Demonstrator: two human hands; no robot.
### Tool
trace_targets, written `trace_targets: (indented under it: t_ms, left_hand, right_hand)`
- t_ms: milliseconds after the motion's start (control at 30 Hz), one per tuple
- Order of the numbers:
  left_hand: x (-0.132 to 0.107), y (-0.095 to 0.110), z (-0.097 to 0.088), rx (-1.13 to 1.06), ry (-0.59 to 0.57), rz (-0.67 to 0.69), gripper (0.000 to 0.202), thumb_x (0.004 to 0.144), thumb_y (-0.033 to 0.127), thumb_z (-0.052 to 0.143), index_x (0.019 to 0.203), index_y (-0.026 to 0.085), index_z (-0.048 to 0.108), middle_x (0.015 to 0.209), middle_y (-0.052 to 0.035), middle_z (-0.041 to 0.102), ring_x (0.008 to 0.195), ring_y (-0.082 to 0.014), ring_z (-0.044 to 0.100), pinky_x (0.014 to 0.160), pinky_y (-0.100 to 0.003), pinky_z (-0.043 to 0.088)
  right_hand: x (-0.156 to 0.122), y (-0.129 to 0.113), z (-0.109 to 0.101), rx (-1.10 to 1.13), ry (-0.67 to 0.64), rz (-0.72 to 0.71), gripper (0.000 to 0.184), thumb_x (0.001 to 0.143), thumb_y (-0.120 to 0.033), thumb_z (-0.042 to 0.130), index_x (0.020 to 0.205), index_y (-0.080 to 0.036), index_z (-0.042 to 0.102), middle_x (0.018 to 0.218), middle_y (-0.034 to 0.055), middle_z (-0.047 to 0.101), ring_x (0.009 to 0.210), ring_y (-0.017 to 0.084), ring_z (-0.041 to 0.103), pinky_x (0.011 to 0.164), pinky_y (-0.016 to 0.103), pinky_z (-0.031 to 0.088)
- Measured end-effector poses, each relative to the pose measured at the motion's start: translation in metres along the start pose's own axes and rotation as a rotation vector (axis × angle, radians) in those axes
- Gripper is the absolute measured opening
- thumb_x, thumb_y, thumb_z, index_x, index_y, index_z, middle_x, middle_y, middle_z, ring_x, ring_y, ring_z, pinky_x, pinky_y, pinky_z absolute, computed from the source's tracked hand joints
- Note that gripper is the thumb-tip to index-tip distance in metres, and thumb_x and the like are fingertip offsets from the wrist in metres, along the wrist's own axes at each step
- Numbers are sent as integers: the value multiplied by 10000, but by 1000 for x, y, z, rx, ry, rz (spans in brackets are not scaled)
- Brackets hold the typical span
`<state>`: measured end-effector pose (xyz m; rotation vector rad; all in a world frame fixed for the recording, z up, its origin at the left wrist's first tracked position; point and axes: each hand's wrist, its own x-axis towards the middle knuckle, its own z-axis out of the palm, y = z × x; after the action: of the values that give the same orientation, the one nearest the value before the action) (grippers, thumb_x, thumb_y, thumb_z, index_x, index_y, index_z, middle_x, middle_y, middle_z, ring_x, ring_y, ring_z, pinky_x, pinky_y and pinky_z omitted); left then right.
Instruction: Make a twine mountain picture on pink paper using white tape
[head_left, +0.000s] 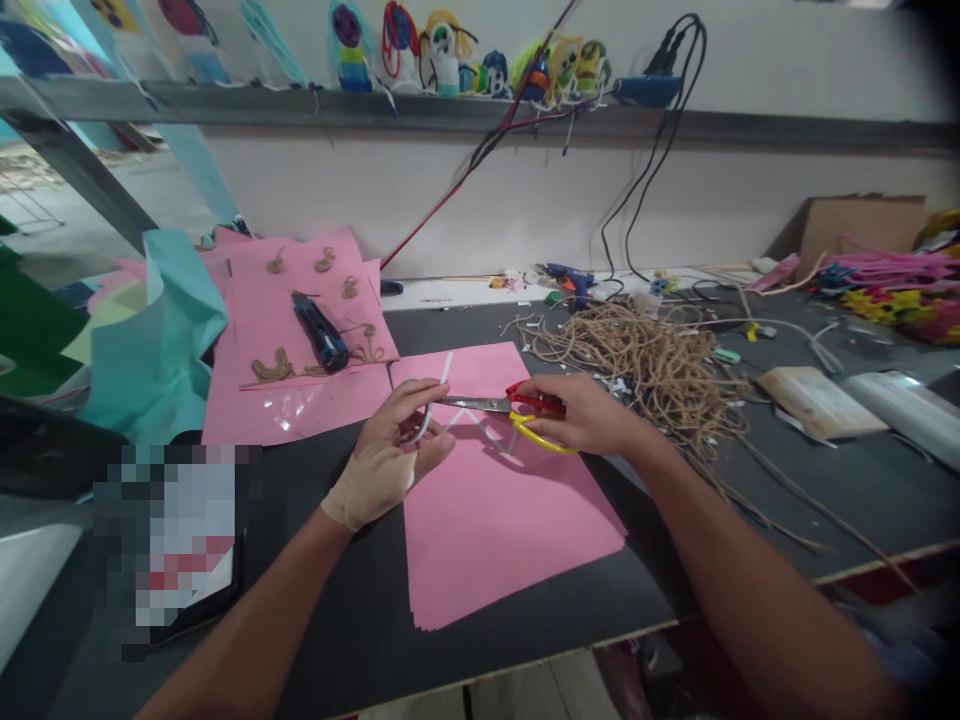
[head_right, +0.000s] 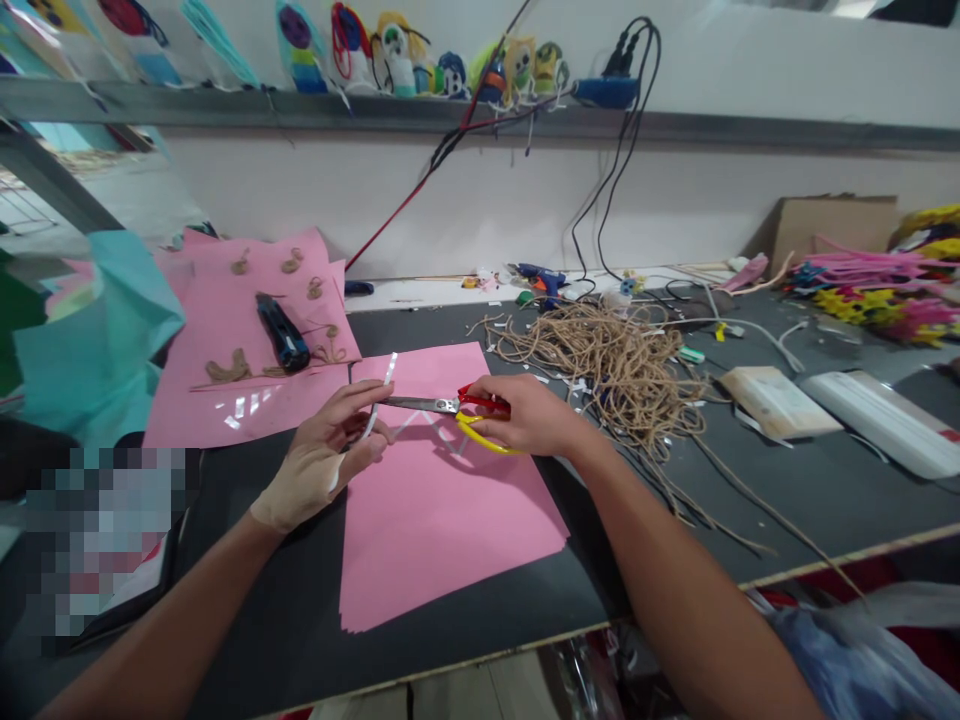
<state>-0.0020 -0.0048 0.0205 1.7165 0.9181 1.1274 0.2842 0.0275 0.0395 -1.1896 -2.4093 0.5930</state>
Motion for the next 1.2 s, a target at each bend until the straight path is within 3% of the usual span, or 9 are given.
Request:
trace_targets:
  t_ms: [267, 433, 633, 767, 867, 1000, 1100, 1200]
  left_hand:
    - [0, 8, 1, 113, 48, -13, 454, 865, 300, 666, 1310, 259, 583, 1388, -90, 491, 793, -85, 593, 790, -277, 579]
    - [0, 9, 3, 152, 79, -7, 458, 867, 299, 661, 1313, 252, 565, 1391, -101, 486, 741, -73, 569, 713, -256, 569]
    - [-1, 5, 5, 178, 61, 15, 484, 865, 270, 662, 1334, 260, 541, 1389, -109, 476, 747, -73, 582, 692, -259, 551]
    - [-1, 2, 5, 214, 29, 37, 489, 855, 265, 679, 1328, 245, 555, 1374, -119, 486, 690, -58, 542, 669, -254, 554]
    - [-1, 0, 6, 310, 30, 90, 489, 841, 272, 689, 1312, 224, 565, 1349, -123, 517, 797, -108, 591, 700, -273, 574]
    - [-2, -4, 5, 454, -22, 191, 531, 824, 303, 706, 1326, 222, 553, 1345, -126, 548, 1151, -254, 588, 958, -437, 546]
    - [-2, -6, 4, 506, -78, 208, 546, 820, 294, 707, 1340, 244, 545, 1355, -113, 560, 1251, -286, 540, 1051, -484, 485]
    - [-3, -6, 5, 520, -118, 191, 554, 816, 268, 702, 1346, 261, 542, 1347, -96, 571, 1217, -273, 561, 1020, -454, 507]
  right_hand:
    - [-1, -1, -2, -65, -40, 26, 333, 842, -325, 653, 1144, -184, 658, 946, 43, 720, 766, 155, 621, 672, 267, 427]
    - [-3, 9, -6, -124, 54, 112, 312, 840, -398, 650, 1083, -206, 683, 894, 33, 727, 746, 163, 635, 656, 267, 424]
    - [-5, 37, -8, -417, 307, 512, 323, 816, -437, 643, 1026, -193, 674, 913, 77, 738, 803, 249, 664, 646, 314, 431]
    - [-8, 59, -7, -463, 337, 694, 300, 813, -425, 645, 974, -177, 693, 910, 102, 736, 820, 275, 668, 671, 343, 456]
    - [-7, 64, -6, -473, 385, 593, 276, 832, -386, 636, 950, -148, 709, 940, 137, 721, 904, 293, 651, 792, 395, 482]
    - [2, 43, 4, -183, 537, 349, 244, 869, -354, 613, 960, -153, 716, 959, 115, 712, 886, 244, 648, 828, 387, 498]
    - [9, 8, 21, 188, 423, 281, 236, 900, -365, 592, 965, -174, 714, 910, 79, 724, 803, 203, 657, 729, 341, 513]
    - [12, -27, 39, 438, 291, 228, 288, 904, -381, 609, 1089, -178, 697, 965, 73, 728, 785, 177, 655, 701, 319, 519]
